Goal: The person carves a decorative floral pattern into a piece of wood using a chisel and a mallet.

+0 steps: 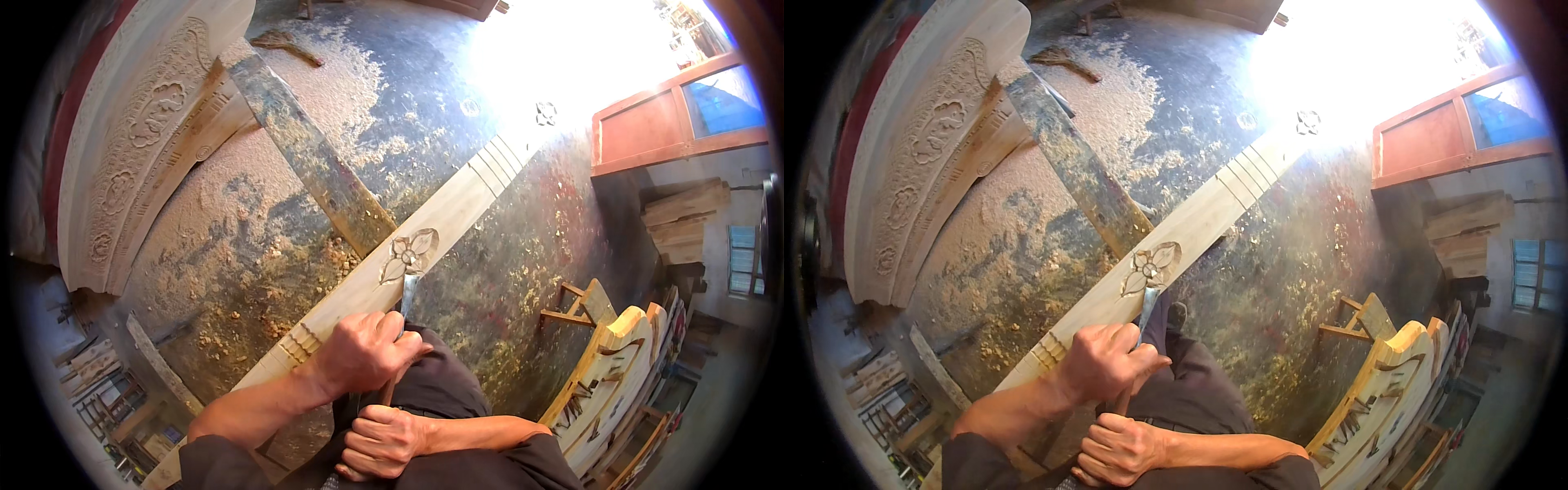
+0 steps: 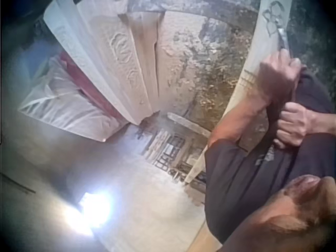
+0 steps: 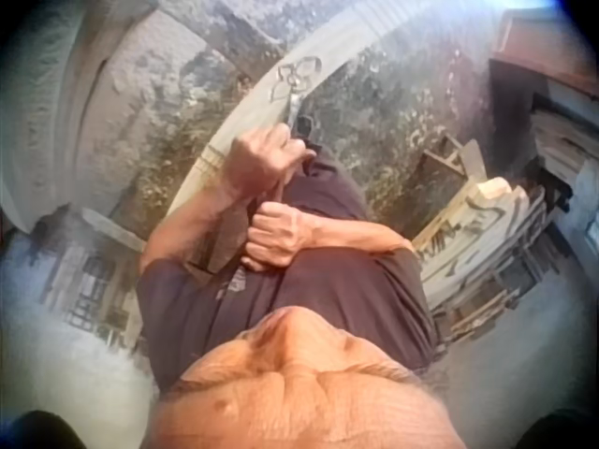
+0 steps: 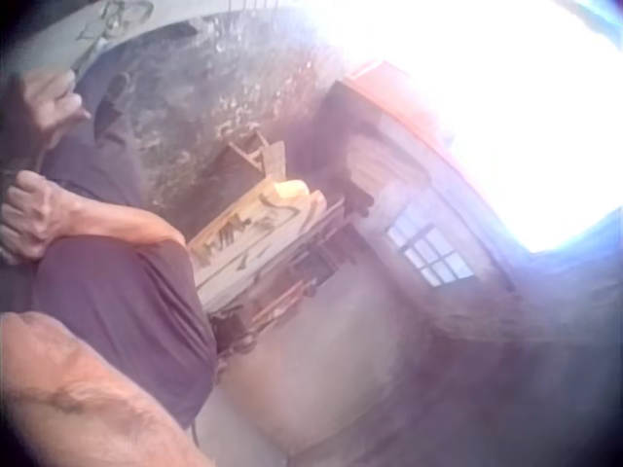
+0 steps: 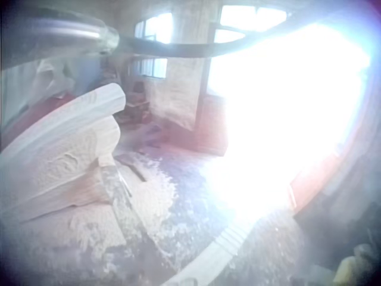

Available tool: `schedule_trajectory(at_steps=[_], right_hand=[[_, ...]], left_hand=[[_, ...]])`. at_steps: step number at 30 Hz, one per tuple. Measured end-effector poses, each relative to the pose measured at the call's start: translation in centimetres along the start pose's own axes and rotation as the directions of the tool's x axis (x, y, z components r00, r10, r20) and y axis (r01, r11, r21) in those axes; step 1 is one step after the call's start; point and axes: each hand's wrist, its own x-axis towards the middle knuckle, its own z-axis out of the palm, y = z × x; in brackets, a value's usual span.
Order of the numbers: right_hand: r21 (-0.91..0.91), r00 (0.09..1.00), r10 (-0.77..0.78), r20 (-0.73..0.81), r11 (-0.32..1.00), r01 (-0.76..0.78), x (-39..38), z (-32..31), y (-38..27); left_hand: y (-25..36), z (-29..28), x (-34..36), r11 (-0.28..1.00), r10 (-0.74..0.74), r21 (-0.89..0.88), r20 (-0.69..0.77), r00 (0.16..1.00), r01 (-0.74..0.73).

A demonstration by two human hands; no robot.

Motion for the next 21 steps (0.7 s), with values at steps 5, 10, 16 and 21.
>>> schedule_trajectory(at_steps=[5, 10, 16, 21], right_hand=[[0.011, 1.0, 0.0, -0.009, 1.0, 0.0, 0.4, 0.1, -0.4], [0.011, 1.0, 0.013, -0.02, 1.0, -0.012, -0.1, 0.5, -1.0], [0.013, 0.999, 0.007, -0.037, 1.0, -0.006, 0.1, 0.8, -1.1], [0.01, 0.999, 0.014, -0.049, 1.0, -0.014, 0.0, 1.1, -1.1]], left_hand=[[0.0, -0.1, -0.1, 0.999, 0.025, -0.032, -0.033, 0.999, -0.026], [-0.1, -0.3, -0.4, 0.999, 0.045, -0.028, -0.034, 0.998, -0.046], [-0.1, -0.3, -0.8, 0.998, 0.06, 0.016, -0.013, 0.998, -0.06], [-0.2, -0.2, -0.9, 0.998, 0.058, 0.003, -0.025, 0.998, -0.058]])
